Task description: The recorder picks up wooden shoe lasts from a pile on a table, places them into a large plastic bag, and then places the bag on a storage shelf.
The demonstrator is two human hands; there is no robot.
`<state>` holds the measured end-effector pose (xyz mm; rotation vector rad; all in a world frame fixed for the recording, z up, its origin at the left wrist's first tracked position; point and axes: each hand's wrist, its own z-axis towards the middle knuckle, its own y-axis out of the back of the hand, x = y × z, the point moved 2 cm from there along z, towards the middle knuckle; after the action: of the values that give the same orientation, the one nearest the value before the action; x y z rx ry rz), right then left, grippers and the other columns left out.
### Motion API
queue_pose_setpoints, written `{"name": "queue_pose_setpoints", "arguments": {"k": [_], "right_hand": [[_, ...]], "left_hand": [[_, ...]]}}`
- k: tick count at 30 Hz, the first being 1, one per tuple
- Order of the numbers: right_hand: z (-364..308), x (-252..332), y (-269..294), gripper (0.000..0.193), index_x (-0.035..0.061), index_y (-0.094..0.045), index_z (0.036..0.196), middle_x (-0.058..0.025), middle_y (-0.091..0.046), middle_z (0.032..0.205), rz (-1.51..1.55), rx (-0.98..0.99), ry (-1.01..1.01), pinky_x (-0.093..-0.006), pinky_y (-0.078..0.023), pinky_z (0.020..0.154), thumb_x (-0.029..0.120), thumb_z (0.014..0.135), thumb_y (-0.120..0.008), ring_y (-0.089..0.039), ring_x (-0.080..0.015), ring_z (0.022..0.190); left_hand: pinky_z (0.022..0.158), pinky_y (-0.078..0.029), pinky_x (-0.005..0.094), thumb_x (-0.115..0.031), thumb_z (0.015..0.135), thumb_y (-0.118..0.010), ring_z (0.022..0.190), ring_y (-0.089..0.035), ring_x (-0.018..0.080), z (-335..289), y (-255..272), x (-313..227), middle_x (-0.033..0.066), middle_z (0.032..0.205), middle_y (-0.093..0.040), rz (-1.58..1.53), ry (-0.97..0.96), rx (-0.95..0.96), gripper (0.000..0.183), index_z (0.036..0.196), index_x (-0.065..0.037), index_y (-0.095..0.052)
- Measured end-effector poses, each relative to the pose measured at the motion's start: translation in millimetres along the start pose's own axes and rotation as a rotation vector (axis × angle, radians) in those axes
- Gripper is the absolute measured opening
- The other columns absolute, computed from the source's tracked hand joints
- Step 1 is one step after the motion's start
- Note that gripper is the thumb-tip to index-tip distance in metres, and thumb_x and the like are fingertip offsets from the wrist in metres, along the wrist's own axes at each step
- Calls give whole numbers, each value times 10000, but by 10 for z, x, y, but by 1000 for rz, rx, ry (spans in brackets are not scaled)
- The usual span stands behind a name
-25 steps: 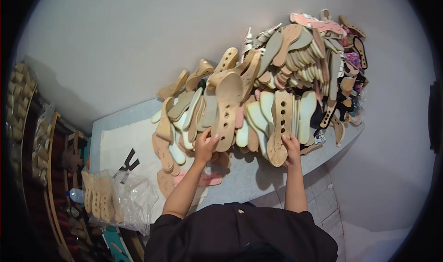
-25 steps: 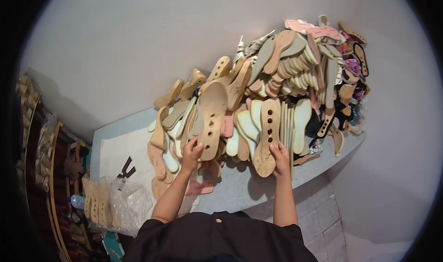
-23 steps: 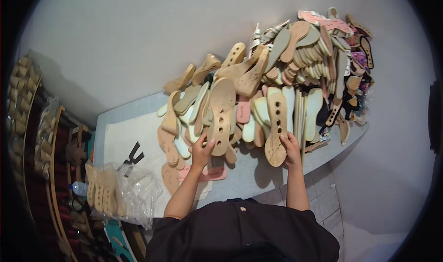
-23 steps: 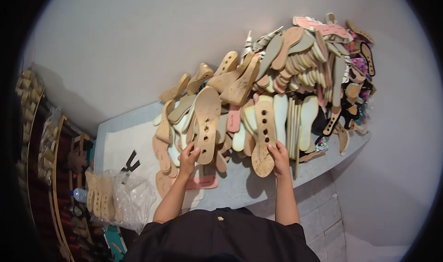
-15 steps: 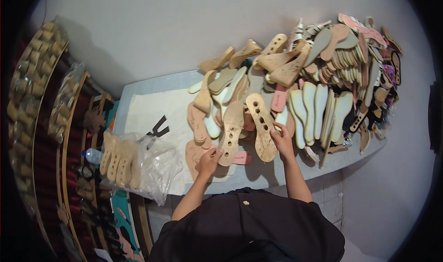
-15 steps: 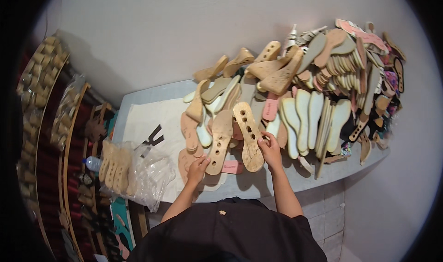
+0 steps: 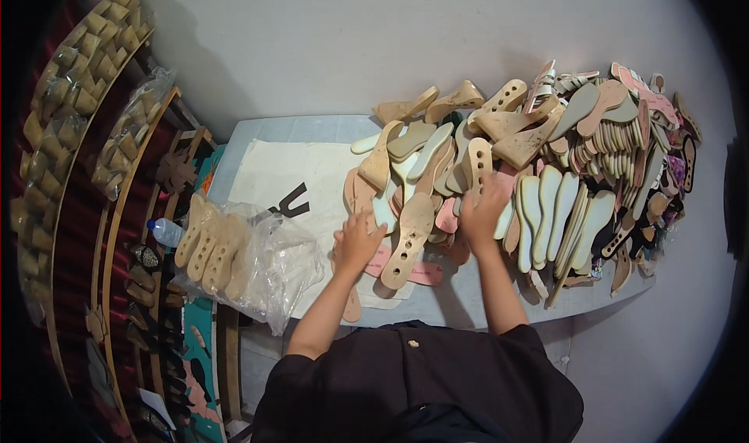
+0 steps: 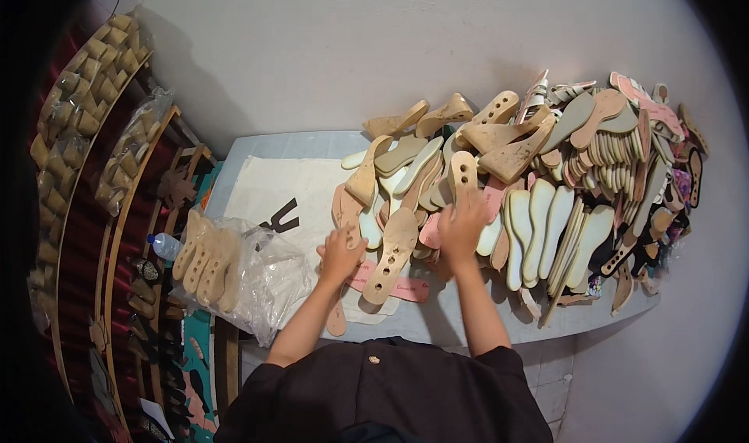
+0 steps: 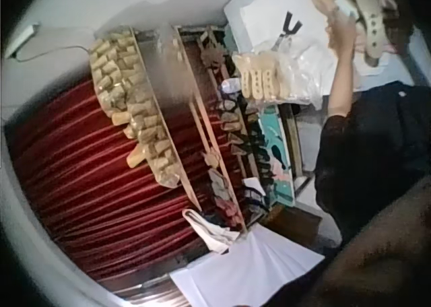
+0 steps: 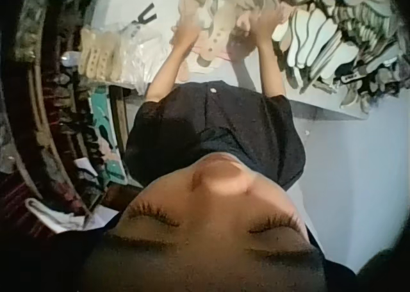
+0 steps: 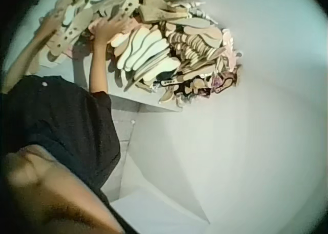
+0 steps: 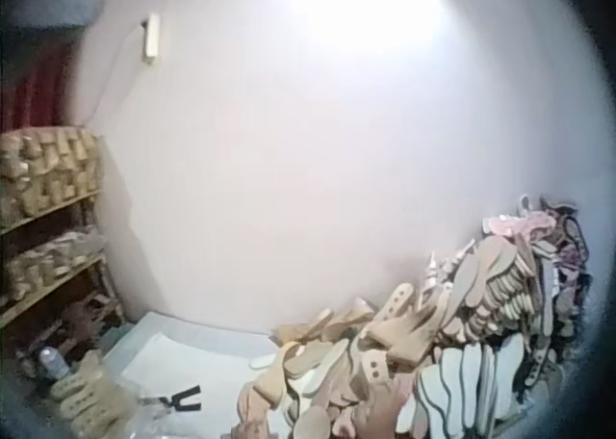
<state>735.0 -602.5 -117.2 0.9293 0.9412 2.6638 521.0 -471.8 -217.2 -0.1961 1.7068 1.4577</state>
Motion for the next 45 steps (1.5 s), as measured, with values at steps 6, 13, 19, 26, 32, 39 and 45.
{"name": "queue_pose_setpoints", "arguments": {"k": [6,13,19,26,32,39,45], "right_hand": [[-853,238,-176,533,146,-508,1183,-161,-390,1269,10,297,62,-678,-87,963,308,695,-648,-308,-368,1240],[-1390,244,-264,739,175,-456,1250,-204,-332,1287,84,715,264,-693,-100,947,493,632,-709,-273,-375,1252],[-1560,521,-406,926,212,-335,1345,-247,-219,1367,191,850,182,-658,-216,960,484,573,-766,-174,-447,1296],[-1791,333,-494,802,198,-408,1299,-261,-223,1366,70,596,134,-589,-290,938,283,585,-763,-210,-494,1260],[-1750,388,-265,849,173,-363,1322,-264,-209,1363,141,609,46,-610,-236,957,370,592,-749,-212,-445,1269],[-1172,-152,-47,830,105,-280,1341,-195,-290,1344,-119,-158,-306,-646,-18,990,430,690,-681,-250,-365,1272],[-787,-728,108,745,92,-292,1330,-158,-491,1225,147,318,-868,-640,85,975,413,748,-630,-453,-296,1166]], "left_hand": [[966,-238,488,-438,659,-692,1237,-314,335,1046,-65,-304,195,1323,-354,182,17,-60,857,1335,-63,-320],[968,-250,476,-466,632,-636,1065,-521,322,1587,-46,-173,201,1137,-542,228,138,172,794,1255,-13,-442],[927,-371,312,-288,765,-566,1056,-552,244,1133,192,297,207,1131,-577,-592,105,-43,641,1252,104,-423],[913,-388,263,-198,837,-514,1080,-524,197,49,335,480,185,1177,-546,-805,139,62,513,1253,91,-431],[993,-316,377,-256,831,-533,1112,-512,262,-178,190,731,220,1207,-518,-714,234,98,508,1270,-11,-462],[983,-58,639,-261,734,-603,1319,-181,336,-216,451,-88,180,1382,-244,48,-24,-156,685,1345,-122,-327],[966,-57,647,-252,700,-651,1321,-155,342,-252,325,-568,157,1379,-248,188,-257,-41,662,1300,-158,-389]]}}
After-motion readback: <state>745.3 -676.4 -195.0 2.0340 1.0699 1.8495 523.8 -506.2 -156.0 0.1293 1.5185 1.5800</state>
